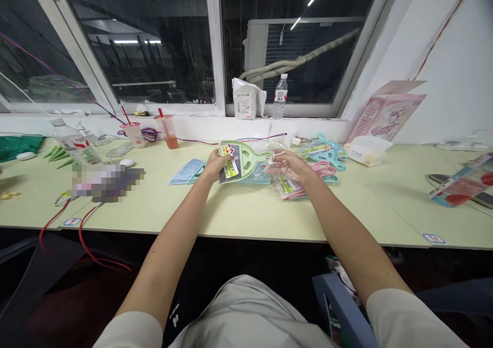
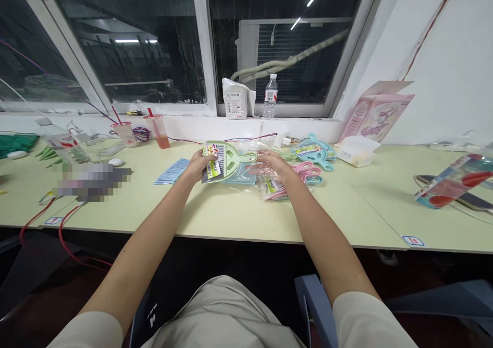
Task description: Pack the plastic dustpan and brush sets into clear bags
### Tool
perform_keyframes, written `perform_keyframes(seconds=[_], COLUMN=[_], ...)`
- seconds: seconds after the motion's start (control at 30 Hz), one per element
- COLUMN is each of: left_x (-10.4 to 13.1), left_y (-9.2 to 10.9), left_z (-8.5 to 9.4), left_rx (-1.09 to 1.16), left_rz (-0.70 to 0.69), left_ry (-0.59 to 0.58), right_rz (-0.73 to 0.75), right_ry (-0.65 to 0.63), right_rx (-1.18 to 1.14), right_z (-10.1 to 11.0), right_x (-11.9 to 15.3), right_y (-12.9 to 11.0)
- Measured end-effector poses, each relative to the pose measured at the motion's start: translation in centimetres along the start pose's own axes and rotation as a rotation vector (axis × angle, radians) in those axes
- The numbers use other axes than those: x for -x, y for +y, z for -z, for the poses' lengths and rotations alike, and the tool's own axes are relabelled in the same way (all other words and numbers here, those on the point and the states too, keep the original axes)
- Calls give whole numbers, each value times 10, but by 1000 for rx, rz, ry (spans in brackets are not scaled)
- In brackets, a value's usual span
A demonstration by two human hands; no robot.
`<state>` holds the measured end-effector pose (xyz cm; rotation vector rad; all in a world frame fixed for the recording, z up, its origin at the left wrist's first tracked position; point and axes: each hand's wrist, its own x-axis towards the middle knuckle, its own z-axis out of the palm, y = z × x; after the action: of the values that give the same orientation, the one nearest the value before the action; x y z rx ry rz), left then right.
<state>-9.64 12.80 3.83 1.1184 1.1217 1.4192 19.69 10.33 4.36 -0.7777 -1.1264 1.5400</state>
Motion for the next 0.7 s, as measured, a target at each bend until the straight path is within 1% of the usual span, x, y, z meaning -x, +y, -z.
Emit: perform_keyframes(seconds=[0.07,0.17,0.23,0.3,0.37,0.5,0.63,0.7], left_x=[0,0,2,5,7,4,0,1], left_y=[-4,-12,-14,-14,-13,-14,-16,-15], left_z=[-3,-7,-9,-11,-12,-10,-8,-9], left_rx=[25,23,-2,-22,-34,-31,3,-4], left_rz=[-25,-119,-178,-206,-214,-206,-174,-175], left_ry=[42,78,56,18,7,38,19,17], right_rz=[-19,-22,-17,-10,-3,-30,-101,-117], right_ry=[-9,-10,9,32,45,38,-63,-92], right_rx=[-9,-16,-19,-24,-28,-42,-96,-90], right_z=[0,-1,-2,-3,-1,4,6,5], right_x=[-1,-2,-3,-3,-4,-4,-3,-2], right_y=[2,6,8,9,9,4,0,0])
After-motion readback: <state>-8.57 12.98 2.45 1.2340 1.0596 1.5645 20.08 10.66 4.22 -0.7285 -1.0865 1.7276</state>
